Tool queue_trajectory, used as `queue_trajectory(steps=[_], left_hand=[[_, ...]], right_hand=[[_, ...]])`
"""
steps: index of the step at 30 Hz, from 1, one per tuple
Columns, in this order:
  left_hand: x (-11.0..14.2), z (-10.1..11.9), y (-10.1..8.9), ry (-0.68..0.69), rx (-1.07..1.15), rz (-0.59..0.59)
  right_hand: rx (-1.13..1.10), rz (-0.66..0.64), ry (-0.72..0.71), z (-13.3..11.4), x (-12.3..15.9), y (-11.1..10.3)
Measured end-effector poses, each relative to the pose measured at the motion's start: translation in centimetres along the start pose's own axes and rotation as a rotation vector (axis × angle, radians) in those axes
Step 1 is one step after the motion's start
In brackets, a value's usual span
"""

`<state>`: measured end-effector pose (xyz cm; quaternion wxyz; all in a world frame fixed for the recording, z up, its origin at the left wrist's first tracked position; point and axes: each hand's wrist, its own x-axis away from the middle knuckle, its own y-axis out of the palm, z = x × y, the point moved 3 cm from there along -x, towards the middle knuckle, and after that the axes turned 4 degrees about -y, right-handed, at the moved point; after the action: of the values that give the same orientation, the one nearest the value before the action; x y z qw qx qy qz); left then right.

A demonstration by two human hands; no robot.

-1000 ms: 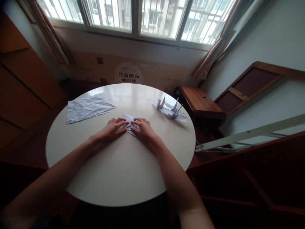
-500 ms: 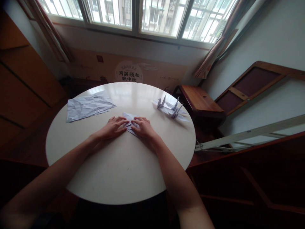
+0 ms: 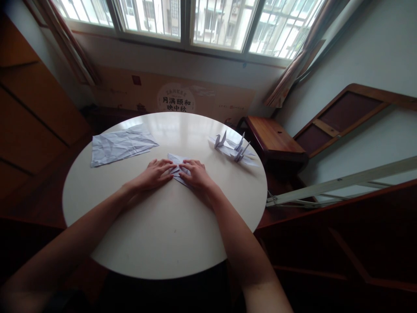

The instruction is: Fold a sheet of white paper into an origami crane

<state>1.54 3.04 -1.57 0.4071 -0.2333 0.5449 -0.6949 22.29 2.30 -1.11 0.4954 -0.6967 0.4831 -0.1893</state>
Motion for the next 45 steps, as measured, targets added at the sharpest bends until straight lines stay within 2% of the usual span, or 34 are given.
queue_trajectory(steps=[45], left_hand=[[-0.11,-0.27,0.28,0.003,-0.015,-0.003]], right_hand=[[-0.005,-0.007,-0.005,0.16,-0.06,-0.02]])
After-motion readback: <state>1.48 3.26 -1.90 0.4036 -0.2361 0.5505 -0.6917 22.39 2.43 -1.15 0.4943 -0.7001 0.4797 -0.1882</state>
